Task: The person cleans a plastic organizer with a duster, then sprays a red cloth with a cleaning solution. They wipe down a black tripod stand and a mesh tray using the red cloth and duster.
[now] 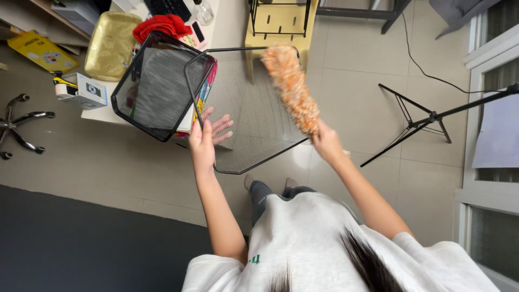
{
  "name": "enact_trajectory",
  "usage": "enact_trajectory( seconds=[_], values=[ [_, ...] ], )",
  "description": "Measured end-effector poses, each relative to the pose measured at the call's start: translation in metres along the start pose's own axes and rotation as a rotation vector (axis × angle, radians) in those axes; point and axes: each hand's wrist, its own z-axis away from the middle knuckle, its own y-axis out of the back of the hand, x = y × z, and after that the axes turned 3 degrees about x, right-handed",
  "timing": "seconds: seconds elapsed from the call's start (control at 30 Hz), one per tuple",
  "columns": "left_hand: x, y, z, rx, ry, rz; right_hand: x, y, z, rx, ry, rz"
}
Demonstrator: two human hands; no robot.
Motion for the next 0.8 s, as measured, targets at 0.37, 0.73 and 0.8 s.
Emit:
enact_trajectory(
  seconds=[0.37, 0.73, 0.8],
  values=[
    [0.021, 0.036, 0.028, 0.093, -0.203, 0.006, 0.005, -0.034, -0.002, -0.155, -0.258, 0.068],
    [-0.016, 0.103, 0.004, 0.163, -0.526, -0.229, -0.009, -0.044, 0.024, -0.330, -0.312, 0.106],
    [-0.006, 0.103, 0.003, 0.185, -0.553, -0.224, -0.039, -0.043, 0.019, -0.576, -0.303, -0.103]
  ],
)
